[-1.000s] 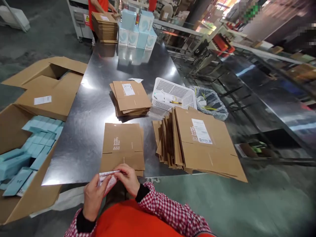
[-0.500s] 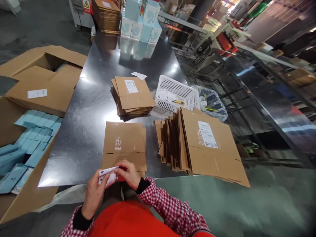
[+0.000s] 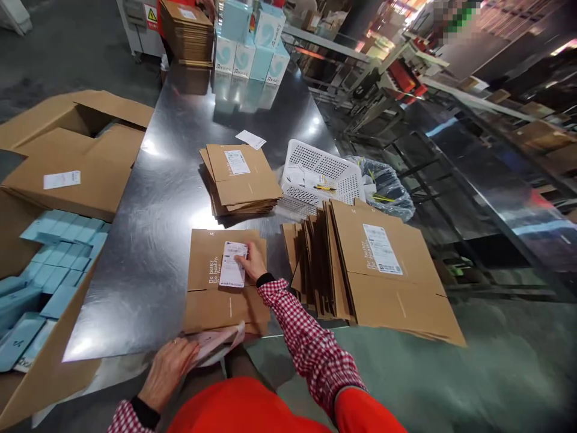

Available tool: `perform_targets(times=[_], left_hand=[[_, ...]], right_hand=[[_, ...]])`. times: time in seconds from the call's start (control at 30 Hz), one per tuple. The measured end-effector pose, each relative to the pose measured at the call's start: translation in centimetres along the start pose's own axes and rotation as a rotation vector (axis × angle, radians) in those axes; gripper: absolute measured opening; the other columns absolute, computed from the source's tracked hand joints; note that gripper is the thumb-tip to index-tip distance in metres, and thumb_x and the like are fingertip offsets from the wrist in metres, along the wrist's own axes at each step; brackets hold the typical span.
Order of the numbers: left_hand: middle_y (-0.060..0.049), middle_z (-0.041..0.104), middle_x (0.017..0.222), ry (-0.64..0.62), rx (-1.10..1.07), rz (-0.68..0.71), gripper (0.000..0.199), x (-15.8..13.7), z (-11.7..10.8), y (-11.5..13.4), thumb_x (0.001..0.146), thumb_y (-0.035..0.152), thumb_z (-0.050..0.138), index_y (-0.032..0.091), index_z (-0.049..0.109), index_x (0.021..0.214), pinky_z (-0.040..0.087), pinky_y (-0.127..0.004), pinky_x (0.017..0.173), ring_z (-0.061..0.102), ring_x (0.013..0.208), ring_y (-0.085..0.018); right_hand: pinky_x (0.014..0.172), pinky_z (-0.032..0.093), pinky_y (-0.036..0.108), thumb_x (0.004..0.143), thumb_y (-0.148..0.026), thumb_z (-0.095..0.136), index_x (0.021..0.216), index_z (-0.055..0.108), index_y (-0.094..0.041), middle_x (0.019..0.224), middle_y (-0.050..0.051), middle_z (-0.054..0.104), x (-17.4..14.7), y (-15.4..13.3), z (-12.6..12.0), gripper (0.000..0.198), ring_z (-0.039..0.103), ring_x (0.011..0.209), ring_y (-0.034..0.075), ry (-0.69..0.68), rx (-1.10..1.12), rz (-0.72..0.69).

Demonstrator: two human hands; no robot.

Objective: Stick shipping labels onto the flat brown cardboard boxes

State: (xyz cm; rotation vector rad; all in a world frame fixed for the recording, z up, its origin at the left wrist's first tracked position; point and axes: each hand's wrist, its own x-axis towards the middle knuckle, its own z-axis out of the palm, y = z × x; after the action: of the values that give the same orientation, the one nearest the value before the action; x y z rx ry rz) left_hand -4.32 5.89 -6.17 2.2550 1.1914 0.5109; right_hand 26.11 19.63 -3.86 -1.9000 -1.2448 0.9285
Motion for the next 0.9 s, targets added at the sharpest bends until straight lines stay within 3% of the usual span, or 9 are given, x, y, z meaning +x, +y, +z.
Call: perform_targets(times=[0.1,0.17,0.33,0.43,0.5,0.63,0.73,0.83,0.9], left_hand=[[-0.006,0.067,0.116,-0.048,0.071,0.135,0.027,1.1,0.9,0.1,0.093,0.035,0.043,0.025,0.068,0.092,0.052,-0.038,0.092,0.061,0.112,-0.023],[-0.007,0.057,0.132,-0.071,0.107,0.159,0.025,1.9,1.7,-0.1,0.093,0.031,0.044,0.023,0.067,0.088,0.045,-0.047,0.101,0.048,0.127,-0.025],[-0.007,0.051,0.138,-0.153,0.139,0.082,0.022,2.4,3.3,-1.3,0.091,0.024,0.046,0.020,0.064,0.079,0.043,-0.051,0.103,0.042,0.132,-0.027],[-0.006,0.051,0.138,-0.165,0.128,0.072,0.022,2.2,3.4,-1.5,0.090,0.021,0.046,0.020,0.064,0.076,0.043,-0.050,0.103,0.042,0.132,-0.026],[-0.007,0.051,0.139,-0.166,0.116,0.071,0.023,2.2,3.3,-1.6,0.090,0.021,0.046,0.020,0.064,0.076,0.043,-0.050,0.103,0.042,0.131,-0.027],[-0.006,0.051,0.139,-0.174,0.079,0.072,0.023,2.7,3.5,-1.9,0.089,0.020,0.045,0.021,0.066,0.081,0.045,-0.050,0.101,0.043,0.130,-0.027],[-0.007,0.052,0.138,-0.156,0.059,0.070,0.026,3.7,4.2,-2.6,0.088,0.020,0.045,0.019,0.066,0.072,0.044,-0.048,0.102,0.043,0.131,-0.028],[-0.008,0.058,0.131,-0.131,0.046,0.088,0.026,4.8,5.1,-3.2,0.088,0.022,0.045,0.019,0.067,0.075,0.045,-0.047,0.101,0.048,0.127,-0.026],[-0.007,0.062,0.126,-0.107,0.035,0.102,0.026,5.2,5.4,-3.3,0.087,0.023,0.045,0.020,0.068,0.078,0.049,-0.046,0.098,0.052,0.123,-0.025]], right_hand=[[0.084,0.044,0.036,0.072,-0.020,0.063,0.112,0.047,-0.012,0.099,0.009,0.062,0.9,-0.4,1.3,0.044,0.058,0.090,0.020,-0.106,-0.132,-0.050],[0.087,0.043,0.036,0.075,-0.018,0.061,0.117,0.045,-0.011,0.105,0.012,0.061,1.0,-0.8,2.3,0.046,0.057,0.096,0.021,-0.130,-0.230,-0.063],[0.092,0.041,0.041,0.076,-0.022,0.064,0.135,0.033,-0.010,0.129,0.021,0.049,0.1,-1.2,3.2,0.067,0.051,0.114,0.029,-0.132,-0.467,-0.093],[0.103,0.026,0.056,0.076,-0.037,0.068,0.144,0.020,-0.009,0.148,0.026,0.024,-1.1,-1.0,3.7,0.088,0.025,0.134,0.040,0.032,-0.633,-0.068],[0.108,0.013,0.058,0.081,-0.042,0.061,0.145,0.022,-0.010,0.152,0.023,0.017,-2.0,-0.5,4.6,0.082,0.010,0.140,0.038,0.052,-0.694,-0.146],[0.114,0.004,0.049,0.090,-0.046,0.046,0.141,0.034,-0.023,0.151,0.008,0.029,-2.6,0.6,6.5,0.058,0.014,0.142,0.025,-0.166,-0.688,-0.425],[0.114,0.006,0.049,0.091,-0.048,0.041,0.143,0.031,-0.021,0.152,0.009,0.027,-2.5,1.7,5.9,0.060,0.015,0.141,0.025,-0.066,-0.684,-0.264],[0.111,0.016,0.049,0.086,-0.048,0.047,0.144,0.027,-0.008,0.152,0.020,0.019,-3.2,3.0,3.5,0.074,0.014,0.141,0.032,0.161,-0.631,0.114],[0.107,0.024,0.050,0.082,-0.042,0.053,0.140,0.030,0.000,0.148,0.028,0.023,-4.3,3.8,1.6,0.075,0.022,0.137,0.037,0.306,-0.522,0.341]])
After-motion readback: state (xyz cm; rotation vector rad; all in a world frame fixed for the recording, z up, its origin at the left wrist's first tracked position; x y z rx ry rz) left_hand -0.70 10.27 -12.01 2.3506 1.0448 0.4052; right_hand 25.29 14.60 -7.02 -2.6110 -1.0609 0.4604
